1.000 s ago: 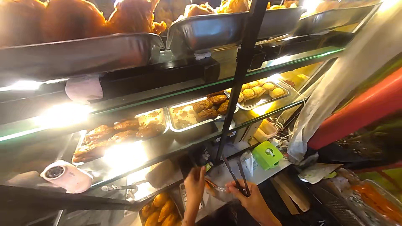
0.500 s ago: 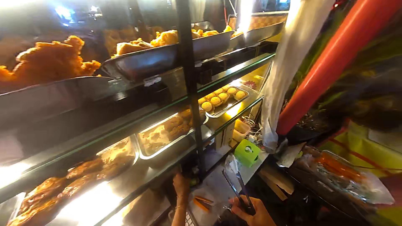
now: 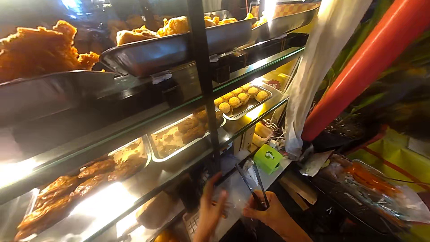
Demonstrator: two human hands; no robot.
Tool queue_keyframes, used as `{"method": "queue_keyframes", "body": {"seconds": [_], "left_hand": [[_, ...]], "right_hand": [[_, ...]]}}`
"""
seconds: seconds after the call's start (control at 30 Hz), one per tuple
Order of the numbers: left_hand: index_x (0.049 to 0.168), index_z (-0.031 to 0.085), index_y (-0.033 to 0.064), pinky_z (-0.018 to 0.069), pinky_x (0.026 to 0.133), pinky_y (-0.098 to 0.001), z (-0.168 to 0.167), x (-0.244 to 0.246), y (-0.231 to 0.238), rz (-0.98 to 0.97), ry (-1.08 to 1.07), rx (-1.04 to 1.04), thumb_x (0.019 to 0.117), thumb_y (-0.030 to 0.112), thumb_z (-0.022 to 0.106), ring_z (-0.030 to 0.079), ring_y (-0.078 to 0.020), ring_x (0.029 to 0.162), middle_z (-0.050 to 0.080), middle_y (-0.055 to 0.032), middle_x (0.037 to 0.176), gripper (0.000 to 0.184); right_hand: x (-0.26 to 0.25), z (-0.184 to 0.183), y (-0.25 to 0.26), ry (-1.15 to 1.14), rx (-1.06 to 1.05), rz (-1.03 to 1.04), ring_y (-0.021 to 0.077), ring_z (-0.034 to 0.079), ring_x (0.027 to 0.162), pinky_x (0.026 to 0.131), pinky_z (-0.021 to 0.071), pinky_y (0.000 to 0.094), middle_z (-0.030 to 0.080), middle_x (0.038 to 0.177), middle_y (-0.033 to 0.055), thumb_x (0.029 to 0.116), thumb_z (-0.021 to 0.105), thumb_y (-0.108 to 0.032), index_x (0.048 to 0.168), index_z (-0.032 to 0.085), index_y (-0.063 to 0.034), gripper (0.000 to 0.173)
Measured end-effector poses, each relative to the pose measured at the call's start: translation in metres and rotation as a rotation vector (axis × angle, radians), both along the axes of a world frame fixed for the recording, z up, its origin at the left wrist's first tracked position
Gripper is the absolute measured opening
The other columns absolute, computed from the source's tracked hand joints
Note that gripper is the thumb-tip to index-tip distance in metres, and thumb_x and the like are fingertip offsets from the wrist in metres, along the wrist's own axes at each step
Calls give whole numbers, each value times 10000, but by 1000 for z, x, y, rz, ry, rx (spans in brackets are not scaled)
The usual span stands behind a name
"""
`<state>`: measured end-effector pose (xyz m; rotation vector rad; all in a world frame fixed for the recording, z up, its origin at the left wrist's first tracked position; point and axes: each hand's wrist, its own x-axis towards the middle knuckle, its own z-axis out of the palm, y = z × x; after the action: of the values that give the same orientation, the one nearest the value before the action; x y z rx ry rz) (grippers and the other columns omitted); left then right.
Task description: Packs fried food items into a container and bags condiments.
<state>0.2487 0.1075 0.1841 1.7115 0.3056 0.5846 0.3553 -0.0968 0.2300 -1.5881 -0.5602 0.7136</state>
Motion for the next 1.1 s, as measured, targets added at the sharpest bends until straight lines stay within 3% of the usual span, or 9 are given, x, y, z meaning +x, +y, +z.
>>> {"method": "queue_keyframes", "body": {"seconds": [0.03,0.1,0.2,0.3,0.5,0.83,0.93,1.0,1.1], "left_hand": [[1370,595,16,513,1073,-400,14,-6,-14,-151,-24,-68,928,475,704,606,-189,1262,654,-95,1346,647],[1090,740,35,624,715,-277,33,-16,-31,-207,-61,-203,893,276,786,727,-89,805,769,-34,963,315],[962,773,52,497,431,-181,53,-32,-28,-167,-58,-290,933,129,736,586,-8,490,740,-5,779,91],[1152,767,70,487,478,-142,61,-44,-22,-242,-116,-228,1004,104,638,564,41,539,771,-13,984,200],[1262,716,105,411,421,-150,74,-69,-13,-314,-55,-248,1066,137,526,446,35,471,712,4,877,276],[1117,763,76,447,472,-166,54,-90,-17,72,-63,-121,982,191,681,524,3,536,708,19,806,195],[1099,755,114,587,772,-246,56,-88,-18,497,46,330,853,406,794,660,-76,900,691,-9,995,384],[953,735,128,535,874,-277,66,-84,-24,634,-4,470,790,479,829,620,-127,1001,658,-32,994,398],[932,778,133,579,793,-243,75,-70,-47,443,-83,346,732,390,902,667,-77,892,710,10,918,349]], "right_hand": [[-1,3,4,23,22,27,23,614,617,563,515,196,684,721,-56,743,924,-261,856,718,-105,283],[0,6,8,40,76,59,-2,564,571,522,470,170,646,688,-77,746,926,-270,830,683,-125,295],[7,18,6,150,92,180,-6,524,523,453,436,159,673,771,-49,854,842,-253,1061,742,-123,264],[8,21,5,273,40,512,-28,522,569,501,450,151,686,885,-78,939,758,-250,1172,714,-164,252],[-1,13,9,432,226,513,-74,485,542,463,409,114,732,1026,-49,973,718,-205,1167,743,-167,199],[-36,22,24,353,123,321,-49,506,498,436,417,130,723,829,-40,947,754,-256,970,725,-135,127],[-42,23,29,314,139,165,-7,522,520,429,423,156,731,923,14,913,789,-188,1049,722,-92,179],[-45,28,32,329,141,40,5,529,526,439,437,163,732,930,19,858,824,-132,1041,732,-82,211],[-46,38,35,435,173,-31,5,536,519,443,448,161,708,839,-2,832,830,-97,950,704,-103,173]]}}
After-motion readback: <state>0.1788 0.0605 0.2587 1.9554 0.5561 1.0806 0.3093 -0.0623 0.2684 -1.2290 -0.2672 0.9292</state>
